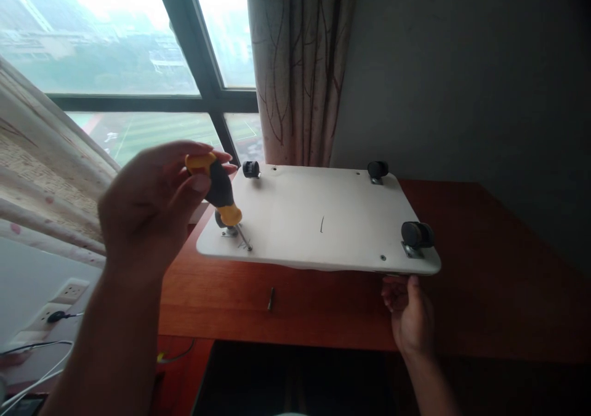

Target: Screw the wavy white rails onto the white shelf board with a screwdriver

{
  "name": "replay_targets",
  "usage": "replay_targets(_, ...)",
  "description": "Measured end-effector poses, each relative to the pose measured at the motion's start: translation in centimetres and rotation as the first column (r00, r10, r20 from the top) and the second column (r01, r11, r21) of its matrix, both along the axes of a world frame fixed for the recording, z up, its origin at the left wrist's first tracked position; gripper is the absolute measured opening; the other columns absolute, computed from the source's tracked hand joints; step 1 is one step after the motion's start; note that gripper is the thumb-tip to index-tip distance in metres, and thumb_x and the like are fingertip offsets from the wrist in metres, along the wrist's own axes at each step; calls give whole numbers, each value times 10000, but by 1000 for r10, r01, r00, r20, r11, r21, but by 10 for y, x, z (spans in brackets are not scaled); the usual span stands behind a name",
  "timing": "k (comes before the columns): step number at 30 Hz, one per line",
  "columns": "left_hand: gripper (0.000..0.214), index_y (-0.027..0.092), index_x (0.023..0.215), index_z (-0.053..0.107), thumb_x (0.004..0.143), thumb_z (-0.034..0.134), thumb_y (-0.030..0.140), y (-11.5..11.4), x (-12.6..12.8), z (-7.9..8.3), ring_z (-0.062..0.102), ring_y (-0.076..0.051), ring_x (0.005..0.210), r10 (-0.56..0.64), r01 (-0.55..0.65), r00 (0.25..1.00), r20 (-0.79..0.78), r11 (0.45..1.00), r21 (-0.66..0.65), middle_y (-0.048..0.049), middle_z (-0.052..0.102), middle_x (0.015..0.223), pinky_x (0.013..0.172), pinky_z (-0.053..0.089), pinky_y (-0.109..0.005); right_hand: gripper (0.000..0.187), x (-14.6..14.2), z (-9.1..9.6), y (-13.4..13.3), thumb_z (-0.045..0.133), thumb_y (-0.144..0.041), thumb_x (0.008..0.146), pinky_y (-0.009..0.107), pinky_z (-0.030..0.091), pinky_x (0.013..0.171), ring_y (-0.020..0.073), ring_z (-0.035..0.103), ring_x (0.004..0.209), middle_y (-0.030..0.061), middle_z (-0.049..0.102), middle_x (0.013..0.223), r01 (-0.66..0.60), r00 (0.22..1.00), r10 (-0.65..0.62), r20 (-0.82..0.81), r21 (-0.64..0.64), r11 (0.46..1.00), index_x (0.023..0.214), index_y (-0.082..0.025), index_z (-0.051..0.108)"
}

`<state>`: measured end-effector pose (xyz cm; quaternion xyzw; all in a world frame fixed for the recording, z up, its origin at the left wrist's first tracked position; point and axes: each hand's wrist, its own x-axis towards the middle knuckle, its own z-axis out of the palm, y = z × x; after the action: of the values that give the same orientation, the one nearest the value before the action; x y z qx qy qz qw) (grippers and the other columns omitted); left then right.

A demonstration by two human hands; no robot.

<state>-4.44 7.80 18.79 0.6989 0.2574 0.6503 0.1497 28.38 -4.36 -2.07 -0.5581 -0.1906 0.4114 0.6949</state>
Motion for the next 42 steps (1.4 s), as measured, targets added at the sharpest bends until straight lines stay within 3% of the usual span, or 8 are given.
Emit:
replay_targets(3, 290, 210, 1167, 692, 899, 739, 310, 6, 0, -3, 740, -238, 919, -94, 95, 995, 29, 995, -42, -69, 717, 1043, 869, 641, -470, 535, 0, 0, 0, 671, -679, 797, 250, 350, 465, 117, 512, 526, 34, 631, 618, 4, 1000, -4, -7, -6, 1000, 771, -149, 732)
replay_targets(10, 271, 188, 876, 776, 646, 877, 86, 6, 5, 3, 671, -107, 677, 225, -253, 949, 220, 961, 107, 22, 705, 760, 657, 604, -242, 537, 0, 4, 0, 667, -675, 799, 254, 345, 464, 123, 506, 523, 38, 626, 617, 2, 1000, -2, 14, 4, 1000, 771, -142, 731)
replay_targets(17, 178, 185, 1004, 762, 852, 757, 278, -5, 11, 6, 742, -228, 864, -74, 100, 974, 216, 989, -113, -96, 757, 997, 854, 631, -415, 525, 0, 4, 0, 659, -661, 819, 251, 344, 465, 118, 507, 521, 38, 632, 622, -3, 1000, 2, 8, 9, 1000, 786, -142, 733)
replay_targets(23, 352, 226, 835, 779, 537, 966, 202, 8, 2, 4, 667, -138, 742, 88, -113, 977, 192, 986, 124, -10, 713, 850, 664, 613, -259, 532, 1, 0, -1, 651, -669, 822, 250, 349, 470, 120, 518, 535, 37, 632, 625, -4, 1000, 4, 6, 4, 1000, 782, -144, 729)
replay_targets(27, 180, 210, 901, 804, 733, 862, 184, 6, 8, 2, 712, -155, 763, 157, -184, 966, 207, 976, 115, -24, 743, 829, 727, 633, -307, 527, 0, 2, -1, 653, -662, 823, 251, 348, 472, 115, 511, 530, 33, 627, 623, -4, 1000, 4, 12, 8, 1000, 788, -141, 728)
replay_targets(32, 102, 218, 928, 800, 854, 749, 268, 5, 17, -2, 744, -227, 839, 97, -119, 965, 242, 990, 76, -47, 764, 909, 740, 651, -407, 513, -1, 4, 0, 641, -646, 840, 256, 344, 474, 120, 510, 527, 35, 628, 628, -8, 1000, 7, 21, 21, 1000, 787, -142, 725)
replay_targets(38, 373, 229, 914, 800, 575, 926, 138, 6, 9, 0, 680, -128, 732, 195, -209, 970, 146, 974, 89, -12, 735, 853, 605, 595, -223, 513, -2, 7, 0, 648, -651, 826, 256, 339, 470, 120, 500, 511, 38, 625, 610, -1, 1000, 1, 27, 13, 1000, 772, -146, 724)
replay_targets(42, 313, 227, 986, 795, 697, 852, 123, 1, 13, 3, 723, -156, 754, 197, -200, 971, 139, 980, 9, -13, 761, 871, 691, 655, -295, 513, -2, 7, 0, 653, -647, 817, 259, 336, 469, 123, 502, 506, 43, 628, 610, 4, 999, -4, 33, 10, 1000, 765, -142, 721)
